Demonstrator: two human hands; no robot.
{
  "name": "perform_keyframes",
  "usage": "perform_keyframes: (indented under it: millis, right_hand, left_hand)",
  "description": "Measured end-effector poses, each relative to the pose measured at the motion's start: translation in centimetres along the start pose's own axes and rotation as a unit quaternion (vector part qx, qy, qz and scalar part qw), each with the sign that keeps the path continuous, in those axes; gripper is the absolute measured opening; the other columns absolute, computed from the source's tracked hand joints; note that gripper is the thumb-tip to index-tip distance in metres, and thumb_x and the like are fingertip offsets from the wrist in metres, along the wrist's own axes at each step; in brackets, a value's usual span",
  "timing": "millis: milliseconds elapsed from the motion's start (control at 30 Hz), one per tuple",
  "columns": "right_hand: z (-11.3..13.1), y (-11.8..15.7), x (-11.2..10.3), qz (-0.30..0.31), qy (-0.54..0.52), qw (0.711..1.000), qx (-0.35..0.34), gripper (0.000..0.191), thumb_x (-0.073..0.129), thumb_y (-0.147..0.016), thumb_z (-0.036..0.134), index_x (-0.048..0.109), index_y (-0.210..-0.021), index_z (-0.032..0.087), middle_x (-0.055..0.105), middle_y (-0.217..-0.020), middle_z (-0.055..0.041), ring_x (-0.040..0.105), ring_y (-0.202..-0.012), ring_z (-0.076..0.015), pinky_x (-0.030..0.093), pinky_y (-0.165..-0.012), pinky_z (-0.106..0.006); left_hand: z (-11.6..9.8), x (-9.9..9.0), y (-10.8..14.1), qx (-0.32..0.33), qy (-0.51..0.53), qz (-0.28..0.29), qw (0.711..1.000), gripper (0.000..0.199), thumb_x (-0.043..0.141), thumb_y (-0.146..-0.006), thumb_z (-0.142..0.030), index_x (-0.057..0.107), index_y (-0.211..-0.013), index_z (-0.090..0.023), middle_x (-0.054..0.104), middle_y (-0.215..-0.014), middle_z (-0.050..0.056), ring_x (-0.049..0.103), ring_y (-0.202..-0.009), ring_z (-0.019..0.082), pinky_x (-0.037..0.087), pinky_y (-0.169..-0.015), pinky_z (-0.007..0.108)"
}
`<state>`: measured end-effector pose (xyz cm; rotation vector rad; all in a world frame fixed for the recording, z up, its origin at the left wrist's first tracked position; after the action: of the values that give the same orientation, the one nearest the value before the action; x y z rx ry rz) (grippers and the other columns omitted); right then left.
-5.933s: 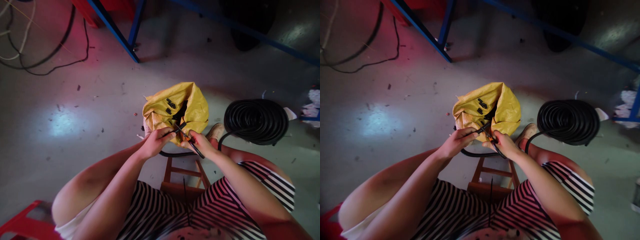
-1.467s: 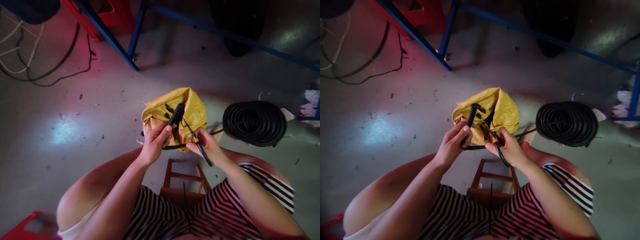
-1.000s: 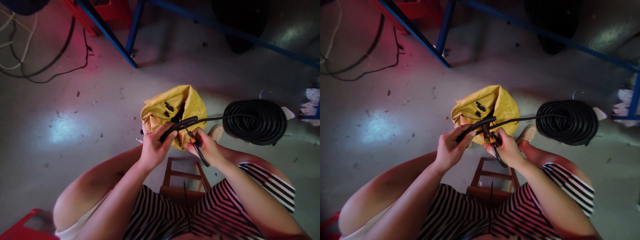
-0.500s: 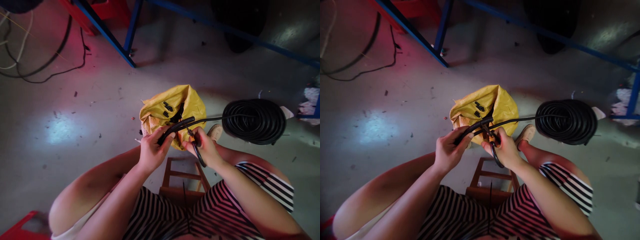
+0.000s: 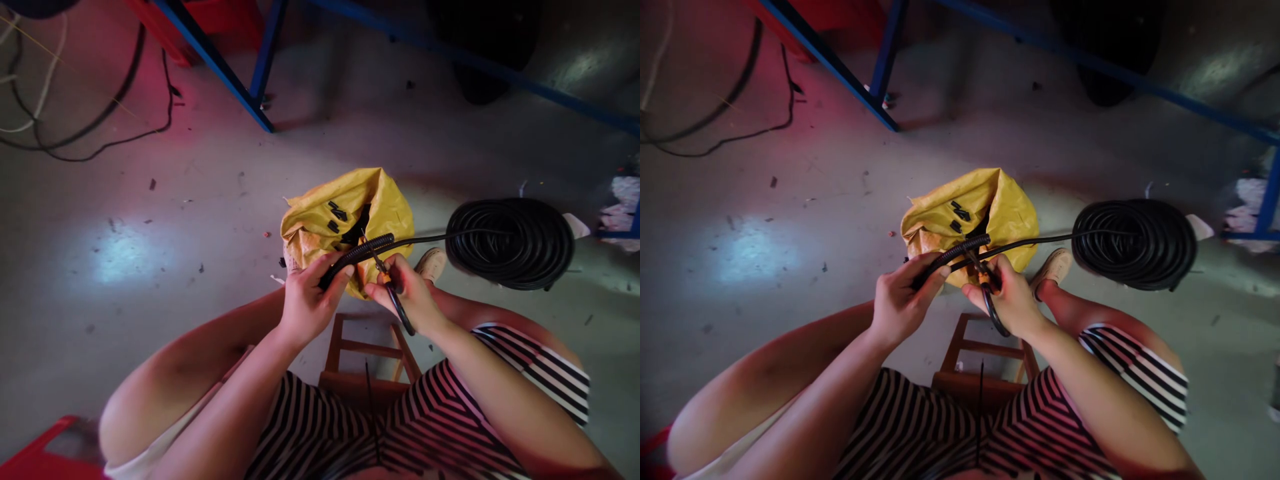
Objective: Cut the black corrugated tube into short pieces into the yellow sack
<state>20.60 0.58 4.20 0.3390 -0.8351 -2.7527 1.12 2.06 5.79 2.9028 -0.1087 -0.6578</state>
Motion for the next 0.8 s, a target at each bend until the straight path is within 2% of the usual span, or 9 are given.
perform_keyframes:
  millis: [300,400,500,633,800]
  right_hand:
    - [-0.1,-0.1,-0.1,-0.003,0.004,1.000,0.002,0.040,0.077,-0.082,0.049,0.045,-0.090,0.026,0.056,-0.079,0.0041,0.051,-0.069,-0.0151,0.041,-0.066,-0.028]
    - [-0.3,-0.2,-0.2,-0.005,0.025,1.000,-0.001,0.038,0.075,-0.083,0.050,0.047,-0.091,0.026,0.057,-0.078,0.0030,0.051,-0.068,-0.0159,0.040,-0.063,-0.028]
    - [-0.5,-0.3,-0.4,-0.008,0.056,0.998,-0.007,0.038,0.073,-0.084,0.052,0.046,-0.086,0.025,0.055,-0.072,0.0030,0.050,-0.064,-0.0157,0.037,-0.058,-0.028]
    - [-0.6,-0.5,-0.5,-0.008,0.094,0.995,-0.013,0.041,0.073,-0.084,0.053,0.042,-0.080,0.025,0.048,-0.064,0.0054,0.044,-0.056,-0.0135,0.030,-0.053,-0.027]
    - [-0.3,-0.6,0.1,0.000,0.110,0.994,-0.010,0.043,0.075,-0.081,0.051,0.041,-0.078,0.025,0.044,-0.061,0.0067,0.041,-0.054,-0.0127,0.028,-0.053,-0.026]
  left_hand:
    - [0.3,0.1,0.1,0.011,-0.013,0.018,1.000,0.023,0.066,-0.093,-0.032,0.075,-0.107,-0.017,0.077,-0.091,0.007,0.071,-0.081,0.020,0.058,-0.078,0.031]
    - [0.3,-0.1,-0.1,0.003,-0.010,0.047,0.999,0.024,0.066,-0.093,-0.031,0.075,-0.110,-0.017,0.078,-0.094,0.007,0.070,-0.080,0.020,0.057,-0.079,0.031]
    - [0.1,-0.7,-0.6,-0.009,0.015,0.079,0.997,0.023,0.067,-0.092,-0.031,0.075,-0.108,-0.018,0.076,-0.090,0.006,0.068,-0.079,0.020,0.054,-0.072,0.029]
    - [0.1,-1.3,-1.1,-0.051,0.063,0.117,0.990,0.019,0.067,-0.092,-0.033,0.075,-0.102,-0.019,0.064,-0.070,0.002,0.058,-0.068,0.017,0.046,-0.062,0.025]
    - [0.6,-0.6,-1.0,-0.091,0.118,0.139,0.979,0.022,0.066,-0.093,-0.036,0.070,-0.103,-0.016,0.056,-0.067,0.000,0.051,-0.064,0.015,0.039,-0.056,0.023]
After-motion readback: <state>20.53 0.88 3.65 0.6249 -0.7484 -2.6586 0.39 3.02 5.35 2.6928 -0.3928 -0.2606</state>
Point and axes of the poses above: each hand's wrist, its own y-axis away from the middle knuckle, its own x-axis out of the palm, z = x × y, the point moved 2 cm from there along -y, towards the middle knuckle
